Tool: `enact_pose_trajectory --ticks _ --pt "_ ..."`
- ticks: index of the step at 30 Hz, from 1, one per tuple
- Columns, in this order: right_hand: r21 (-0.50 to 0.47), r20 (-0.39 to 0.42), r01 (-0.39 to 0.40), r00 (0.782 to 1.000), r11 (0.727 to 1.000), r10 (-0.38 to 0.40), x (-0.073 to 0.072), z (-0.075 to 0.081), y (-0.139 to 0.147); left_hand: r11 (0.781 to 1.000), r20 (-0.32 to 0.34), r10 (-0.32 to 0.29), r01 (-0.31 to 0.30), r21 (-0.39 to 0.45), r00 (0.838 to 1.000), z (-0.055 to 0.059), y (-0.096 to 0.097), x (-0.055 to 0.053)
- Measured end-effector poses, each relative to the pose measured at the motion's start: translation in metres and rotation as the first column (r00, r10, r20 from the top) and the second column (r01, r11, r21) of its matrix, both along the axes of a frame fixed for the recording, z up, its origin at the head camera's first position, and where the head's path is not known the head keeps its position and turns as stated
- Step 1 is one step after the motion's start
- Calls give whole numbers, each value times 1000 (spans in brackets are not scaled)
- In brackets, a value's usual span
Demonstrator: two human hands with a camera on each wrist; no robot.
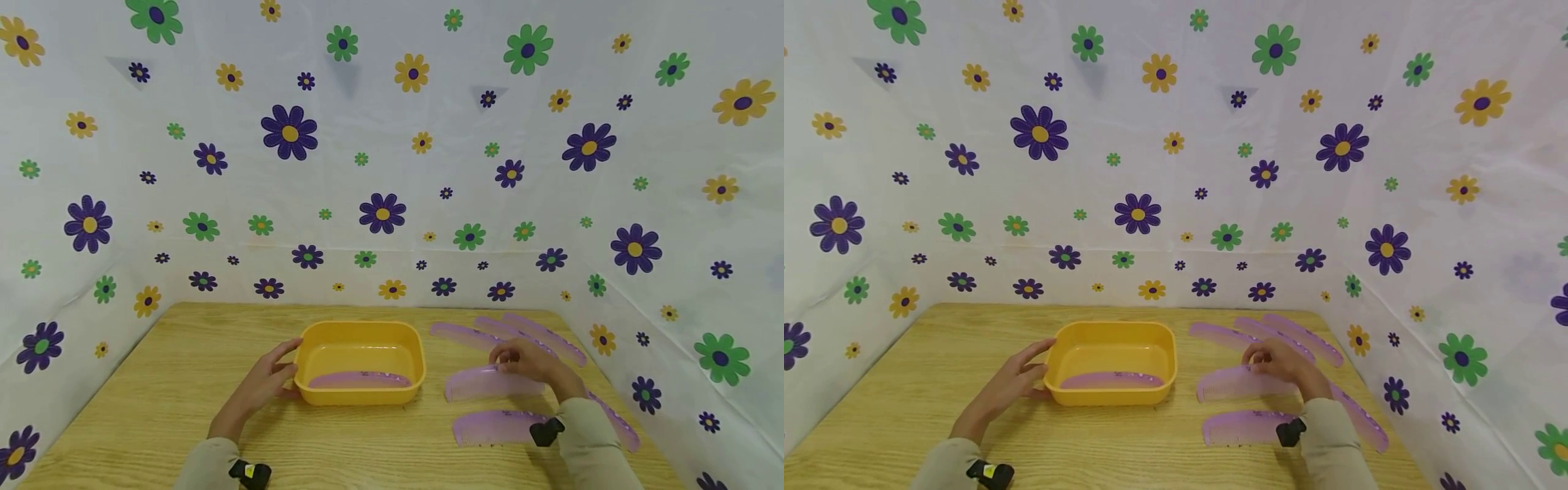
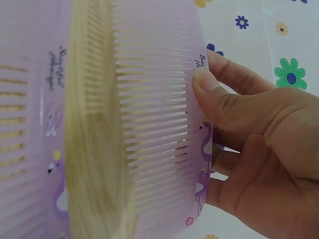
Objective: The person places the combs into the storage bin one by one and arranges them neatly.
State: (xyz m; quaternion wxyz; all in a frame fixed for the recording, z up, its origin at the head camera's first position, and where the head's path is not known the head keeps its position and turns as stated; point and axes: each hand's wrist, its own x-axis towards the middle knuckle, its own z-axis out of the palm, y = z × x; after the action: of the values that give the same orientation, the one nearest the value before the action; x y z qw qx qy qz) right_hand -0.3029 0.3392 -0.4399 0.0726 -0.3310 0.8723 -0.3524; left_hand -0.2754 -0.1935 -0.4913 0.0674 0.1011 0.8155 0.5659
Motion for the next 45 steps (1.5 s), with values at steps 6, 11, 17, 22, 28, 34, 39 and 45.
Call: enact_pose_trajectory --ticks 6,11,17,22,28,34,39,45 --pt "39 -82 52 995 998 -49 -1 11 -9 1000 -1 2 -2 -1 1000 1 0 1" --pt "46 -125 95 988 994 -88 -2 22 -18 1000 1 3 -3 6 1000 2 -1 1" --pt "66 -120 109 988 992 -101 -4 31 -27 1000 10 7 -7 13 1000 1 -1 0" --pt "80 -113 106 989 991 -97 -8 36 -32 1000 11 -1 0 15 1000 3 -1 1" --pt "78 -118 131 986 988 -121 -12 43 -44 1000 6 2 -2 9 1000 4 -1 1" --pt "93 -103 137 986 986 -127 -16 48 -56 1000 7 10 -10 1 1000 4 1 2" --pt "100 -101 126 988 987 -115 -19 51 -65 1000 10 14 -14 -5 1000 4 1 3" --pt "109 -75 142 988 984 -134 -23 50 -75 1000 17 11 -11 0 1000 4 1 2"
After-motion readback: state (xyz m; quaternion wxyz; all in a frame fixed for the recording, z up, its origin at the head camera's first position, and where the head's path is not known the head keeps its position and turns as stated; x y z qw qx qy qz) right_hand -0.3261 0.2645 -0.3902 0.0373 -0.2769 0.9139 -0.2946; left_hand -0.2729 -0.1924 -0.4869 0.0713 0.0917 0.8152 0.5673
